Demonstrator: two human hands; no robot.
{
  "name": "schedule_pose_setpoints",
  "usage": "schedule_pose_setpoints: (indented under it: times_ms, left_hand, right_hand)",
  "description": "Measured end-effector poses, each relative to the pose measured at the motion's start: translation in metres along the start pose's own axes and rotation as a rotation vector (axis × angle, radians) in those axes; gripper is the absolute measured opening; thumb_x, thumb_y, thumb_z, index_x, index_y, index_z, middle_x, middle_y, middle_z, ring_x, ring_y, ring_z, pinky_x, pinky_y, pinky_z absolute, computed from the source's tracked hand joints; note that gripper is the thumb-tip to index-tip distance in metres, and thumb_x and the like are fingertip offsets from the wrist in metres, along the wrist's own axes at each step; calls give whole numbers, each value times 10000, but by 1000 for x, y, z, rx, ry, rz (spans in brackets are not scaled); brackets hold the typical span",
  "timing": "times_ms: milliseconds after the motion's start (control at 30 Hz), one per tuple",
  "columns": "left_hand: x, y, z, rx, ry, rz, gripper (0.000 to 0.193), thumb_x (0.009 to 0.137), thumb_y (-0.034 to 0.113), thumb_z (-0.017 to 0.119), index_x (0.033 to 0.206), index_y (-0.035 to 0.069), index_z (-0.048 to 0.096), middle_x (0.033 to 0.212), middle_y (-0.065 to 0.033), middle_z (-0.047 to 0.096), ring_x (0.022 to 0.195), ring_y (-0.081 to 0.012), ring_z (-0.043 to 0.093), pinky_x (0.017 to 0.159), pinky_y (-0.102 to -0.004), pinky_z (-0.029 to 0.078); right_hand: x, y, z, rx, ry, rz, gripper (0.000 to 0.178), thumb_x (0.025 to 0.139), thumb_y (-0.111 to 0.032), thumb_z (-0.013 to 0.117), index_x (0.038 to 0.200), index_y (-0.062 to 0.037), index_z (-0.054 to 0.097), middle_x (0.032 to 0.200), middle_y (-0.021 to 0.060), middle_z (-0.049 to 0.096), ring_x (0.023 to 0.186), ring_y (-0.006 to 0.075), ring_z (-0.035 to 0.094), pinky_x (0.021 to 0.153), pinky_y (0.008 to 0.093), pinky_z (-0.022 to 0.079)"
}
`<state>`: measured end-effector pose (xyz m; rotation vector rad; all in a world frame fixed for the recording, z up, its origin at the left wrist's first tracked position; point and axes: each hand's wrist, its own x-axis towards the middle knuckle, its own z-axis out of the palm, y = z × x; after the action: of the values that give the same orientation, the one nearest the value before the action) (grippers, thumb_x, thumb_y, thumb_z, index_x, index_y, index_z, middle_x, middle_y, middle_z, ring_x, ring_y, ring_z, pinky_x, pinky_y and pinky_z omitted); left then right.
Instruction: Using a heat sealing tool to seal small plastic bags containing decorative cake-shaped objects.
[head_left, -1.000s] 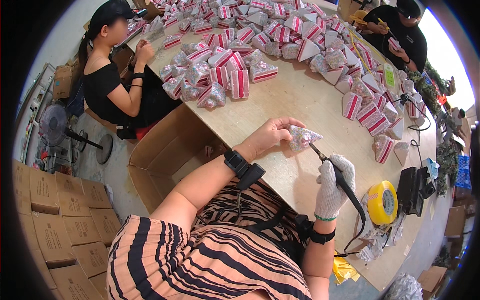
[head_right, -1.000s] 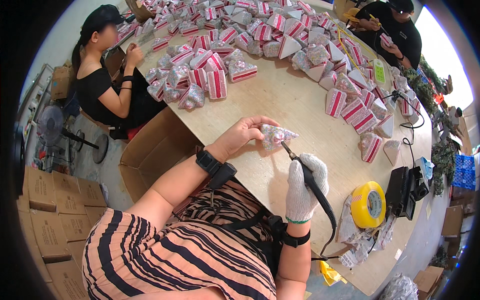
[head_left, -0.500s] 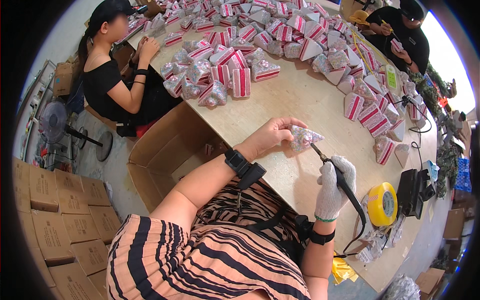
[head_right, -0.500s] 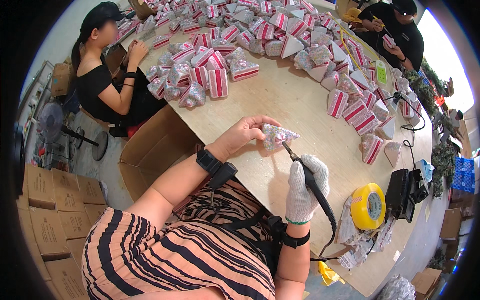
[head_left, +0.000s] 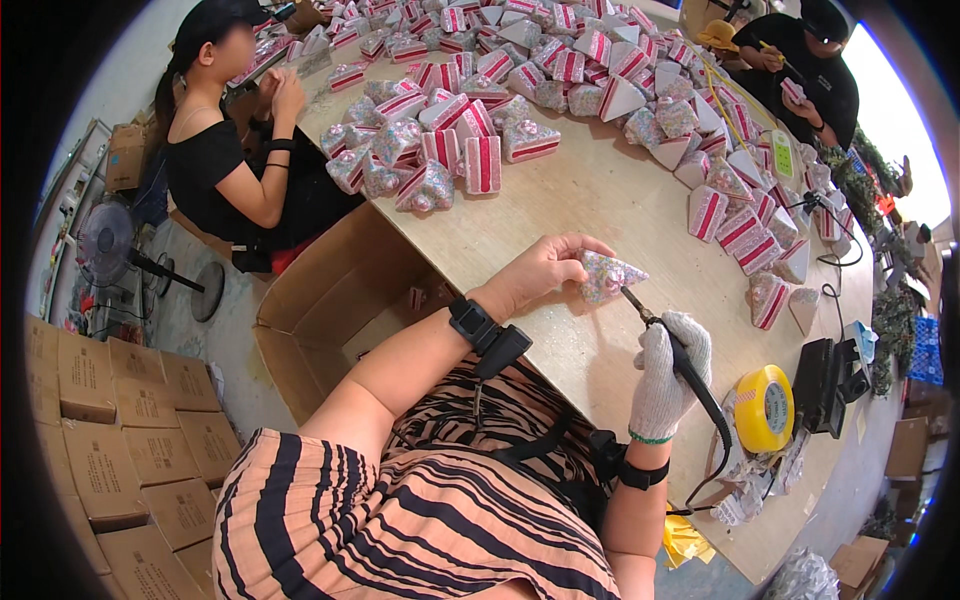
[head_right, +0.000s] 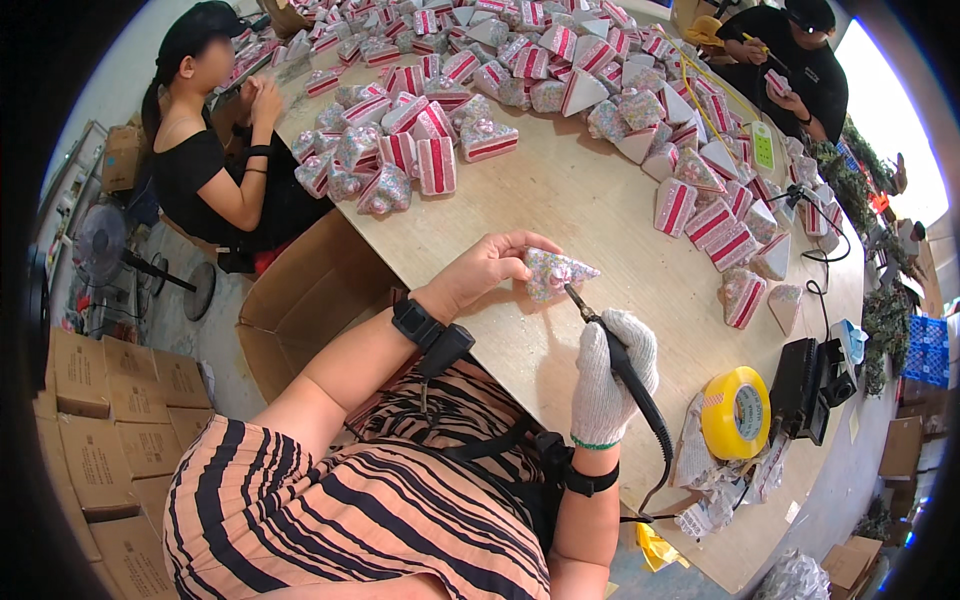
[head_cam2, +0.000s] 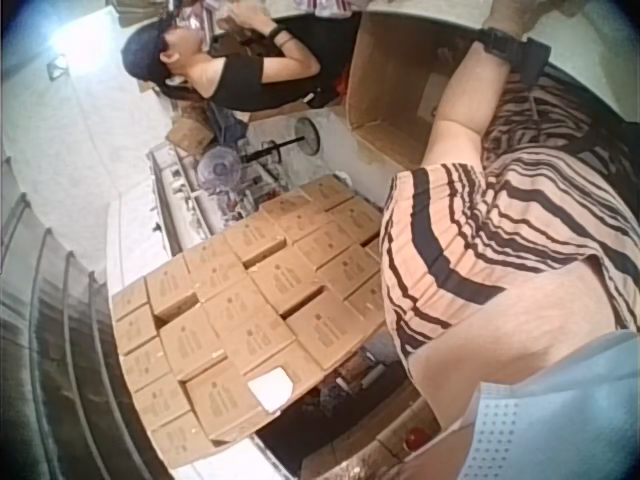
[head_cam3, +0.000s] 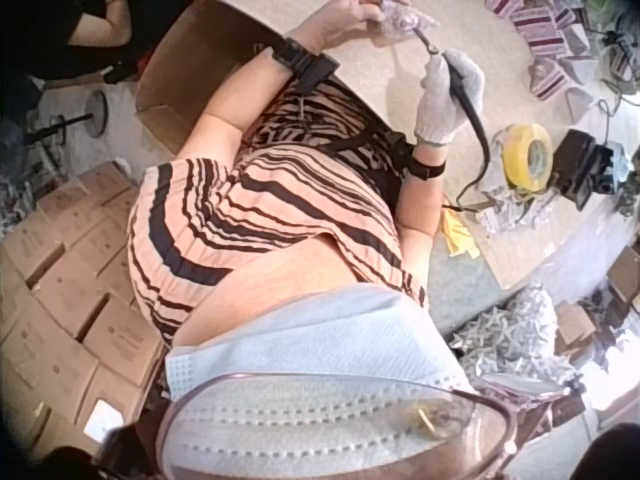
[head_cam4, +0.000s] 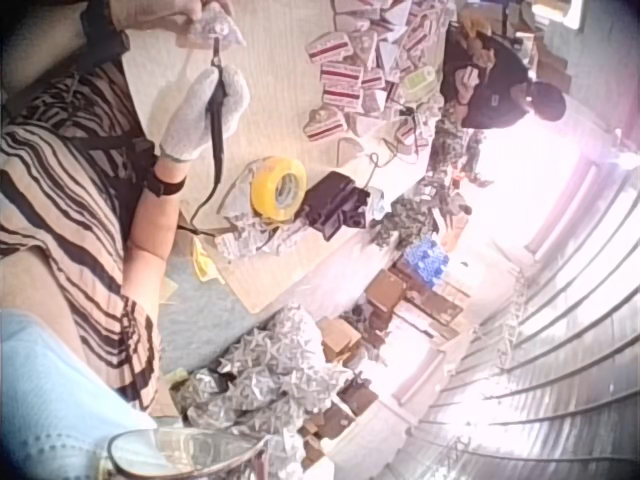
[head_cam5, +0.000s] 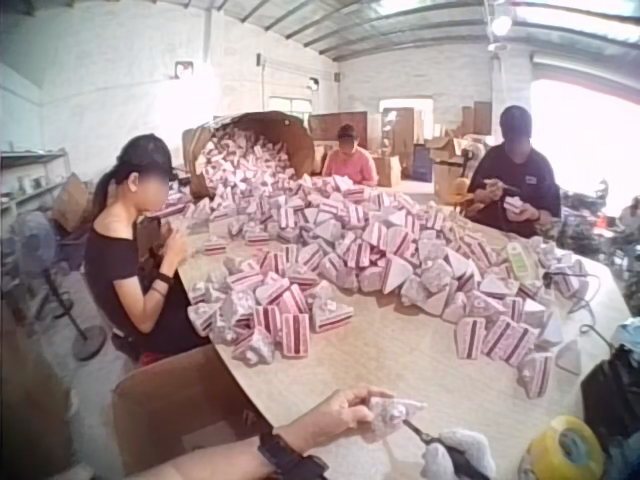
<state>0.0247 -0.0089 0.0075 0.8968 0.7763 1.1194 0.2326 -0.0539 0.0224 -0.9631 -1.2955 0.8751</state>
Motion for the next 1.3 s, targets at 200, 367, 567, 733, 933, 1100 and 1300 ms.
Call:
schedule_pose_setpoints:
  times_ms: [200,367,567,733,933,1100,1300]
  left_hand:
    - [0,0,0,30,-8,13,437,755,-19,478,1182,-28,568,1105,-122,624,1010,-179,617,951,-312,487]
    - [1,-2,0,61,-10,21,415,772,-32,472,1178,-32,560,1098,-121,619,1006,-177,614,945,-317,493]
    - [1,-1,0,135,-27,42,419,767,-45,469,1174,-17,568,1104,-108,617,1005,-165,610,945,-301,484]
    - [-2,0,-8,148,-32,47,422,762,-33,486,1175,-12,571,1116,-92,616,1025,-154,593,952,-304,462]
    - [-60,91,-71,983,-56,172,415,722,106,588,1129,32,627,1034,-81,628,982,-189,584,880,-312,460]
    - [-84,141,-68,1693,108,94,436,743,215,661,1132,25,608,1086,-148,591,1016,-306,583,890,-367,461]
    - [58,83,-2,1769,-191,428,638,794,400,658,1308,61,492,1170,-206,572,1085,-357,564,926,-426,451]
  right_hand:
    - [0,-4,1,14,-9,23,165,828,12,669,979,-15,605,941,60,613,738,93,548,636,235,462]
    - [0,-7,1,8,-13,60,170,826,17,670,981,-15,606,929,57,615,731,91,546,635,234,464]
    - [2,-4,3,-10,-11,21,174,825,20,669,984,-13,606,920,55,613,735,91,543,637,233,462]
    - [2,-7,0,-27,-18,18,167,824,12,664,977,-10,603,912,56,605,696,90,544,616,230,456]
    - [1,-21,-27,91,96,53,172,796,-7,649,958,-5,592,825,76,602,578,108,560,535,213,445]
    - [7,-22,-40,64,174,-47,129,839,-52,596,955,-2,571,795,90,571,579,107,543,464,195,416]
    - [4,-22,-49,67,232,-63,142,848,-84,581,965,-3,570,787,85,554,601,116,554,461,199,425]
